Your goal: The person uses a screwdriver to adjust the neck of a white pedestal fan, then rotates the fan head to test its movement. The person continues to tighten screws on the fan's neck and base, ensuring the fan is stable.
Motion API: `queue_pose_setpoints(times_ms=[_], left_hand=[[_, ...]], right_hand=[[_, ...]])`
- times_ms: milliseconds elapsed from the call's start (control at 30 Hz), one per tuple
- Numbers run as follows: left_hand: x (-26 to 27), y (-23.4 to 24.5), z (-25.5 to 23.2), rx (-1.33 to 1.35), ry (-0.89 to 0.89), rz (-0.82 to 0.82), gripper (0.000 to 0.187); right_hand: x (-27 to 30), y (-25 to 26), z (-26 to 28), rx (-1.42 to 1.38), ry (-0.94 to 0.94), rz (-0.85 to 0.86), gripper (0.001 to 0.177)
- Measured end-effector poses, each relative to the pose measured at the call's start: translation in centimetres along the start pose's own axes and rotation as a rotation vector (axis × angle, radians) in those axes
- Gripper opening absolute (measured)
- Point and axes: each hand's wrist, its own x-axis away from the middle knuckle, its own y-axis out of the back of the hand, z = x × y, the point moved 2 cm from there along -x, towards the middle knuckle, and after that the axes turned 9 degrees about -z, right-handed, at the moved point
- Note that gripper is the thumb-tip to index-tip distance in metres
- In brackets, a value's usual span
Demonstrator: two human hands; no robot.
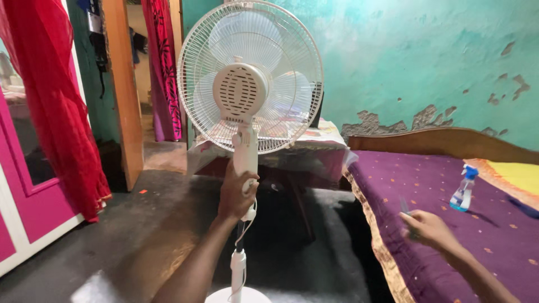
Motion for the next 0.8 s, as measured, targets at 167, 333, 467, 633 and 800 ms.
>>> queue_pose_setpoints(times_ms=[167,333,467,633,800], left_hand=[[-1.5,-3.3,-1.7,-0.178,0.210,-0.336,0.091],[-3.7,-4.4,-1.8,-0.323,0.454,-0.316,0.092],[-4.3,-3.6,-2.7,-0.373,0.552,-0.183,0.081],[-6.2,-1.5,-4.2,-0.398,0.626,0.009,0.096],[-10.0,3.4,-9.2,-0.405,0.948,0.164,0.109]], right_hand=[[-0.6,7.6,-8.0,0.762,0.041,-0.398,0.050],[-1.4,10.9,-13.1,1.050,-0.051,-0.408,0.053],[-2.6,7.8,-11.7,0.977,-0.030,-0.306,0.059],[1.8,1.7,-7.5,0.766,0.081,-0.115,0.067],[3.8,-0.2,8.3,0.412,0.303,-0.024,0.076]])
